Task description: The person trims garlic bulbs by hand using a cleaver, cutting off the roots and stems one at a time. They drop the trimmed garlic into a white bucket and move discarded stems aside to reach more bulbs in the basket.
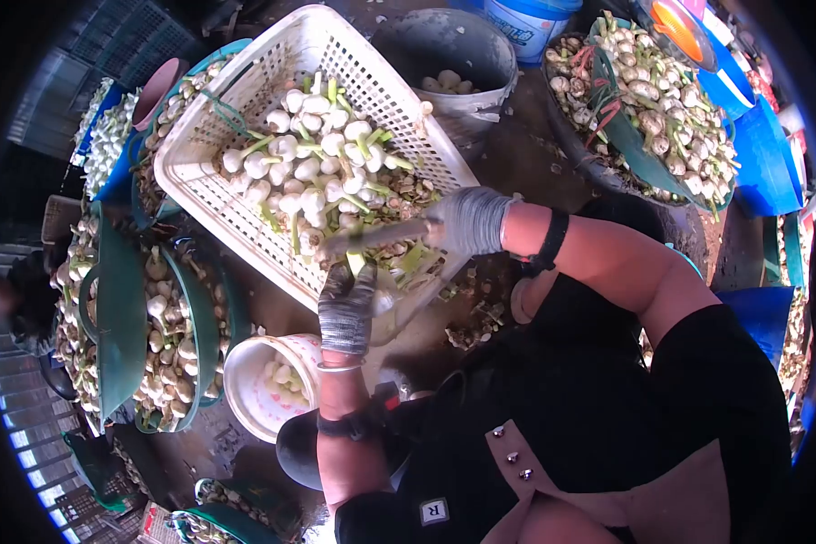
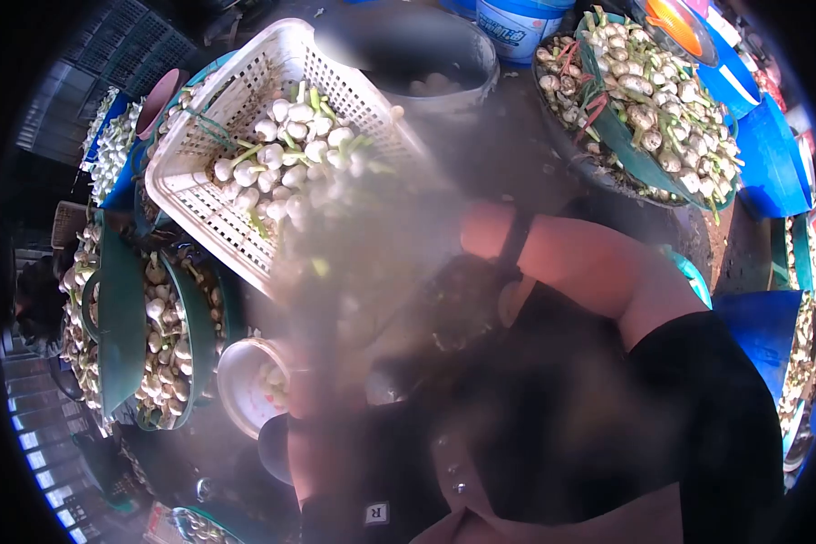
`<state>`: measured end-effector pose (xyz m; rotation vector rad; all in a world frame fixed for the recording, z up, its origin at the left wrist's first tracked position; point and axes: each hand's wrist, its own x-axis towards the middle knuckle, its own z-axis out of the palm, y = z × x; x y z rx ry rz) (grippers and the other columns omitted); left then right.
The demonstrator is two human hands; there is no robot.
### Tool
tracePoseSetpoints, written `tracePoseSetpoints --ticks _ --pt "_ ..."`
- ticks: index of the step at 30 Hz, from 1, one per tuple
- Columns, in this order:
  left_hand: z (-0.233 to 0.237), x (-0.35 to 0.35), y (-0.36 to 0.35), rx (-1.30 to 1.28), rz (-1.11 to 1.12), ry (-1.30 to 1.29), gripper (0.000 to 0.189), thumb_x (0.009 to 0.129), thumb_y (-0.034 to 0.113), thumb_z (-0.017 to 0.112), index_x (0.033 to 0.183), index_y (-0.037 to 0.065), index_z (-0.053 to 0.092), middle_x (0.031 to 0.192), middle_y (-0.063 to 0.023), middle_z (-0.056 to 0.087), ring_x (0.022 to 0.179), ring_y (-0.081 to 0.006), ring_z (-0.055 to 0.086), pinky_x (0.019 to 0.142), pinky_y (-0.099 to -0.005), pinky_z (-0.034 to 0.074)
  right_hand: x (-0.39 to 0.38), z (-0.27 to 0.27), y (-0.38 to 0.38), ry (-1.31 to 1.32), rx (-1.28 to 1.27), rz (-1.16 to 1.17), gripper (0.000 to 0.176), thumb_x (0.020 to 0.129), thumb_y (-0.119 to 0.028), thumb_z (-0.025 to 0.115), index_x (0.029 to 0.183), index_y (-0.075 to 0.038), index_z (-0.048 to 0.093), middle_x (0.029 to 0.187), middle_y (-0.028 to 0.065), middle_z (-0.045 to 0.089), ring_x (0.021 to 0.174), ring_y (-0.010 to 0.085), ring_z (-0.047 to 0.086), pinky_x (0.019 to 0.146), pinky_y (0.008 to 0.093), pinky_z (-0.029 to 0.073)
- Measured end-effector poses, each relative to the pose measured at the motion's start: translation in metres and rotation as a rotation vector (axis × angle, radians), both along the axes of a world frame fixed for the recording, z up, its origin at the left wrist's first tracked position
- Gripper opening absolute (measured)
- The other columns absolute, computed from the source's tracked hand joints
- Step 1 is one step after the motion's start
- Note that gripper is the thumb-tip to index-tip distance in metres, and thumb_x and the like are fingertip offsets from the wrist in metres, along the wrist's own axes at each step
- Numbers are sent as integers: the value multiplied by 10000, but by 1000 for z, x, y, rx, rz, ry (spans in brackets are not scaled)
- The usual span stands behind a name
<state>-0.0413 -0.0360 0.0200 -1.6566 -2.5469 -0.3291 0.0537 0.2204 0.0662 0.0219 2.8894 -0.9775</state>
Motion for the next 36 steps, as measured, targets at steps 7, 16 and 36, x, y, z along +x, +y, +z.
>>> tracePoseSetpoints --ticks 7,16,36 --pt "26 20 22 462 343 -919 246 841 100 673 1057 13 591 949 -75 621 855 -152 565 792 -291 466 -15 22 -45 107 -159 -116 406 774 -457 681 911 -76 649 845 134 655 809 273 626 724 411 483" --pt "48 15 17 1092 124 -1643 928 779 412 730 1456 47 211 1420 -132 382 1266 -254 410 1066 -392 306 -18 15 -38 -488 -1549 -766 349 850 -435 652 773 -110 552 525 -76 414 394 50 352 379 214 250" --pt "30 31 39 1322 51 -2145 646 884 432 585 1365 51 383 1340 -103 457 1231 -215 441 1076 -366 296 4 40 -64 788 233 -73 573 693 -306 809 1123 -13 568 957 82 603 903 194 592 821 332 464"
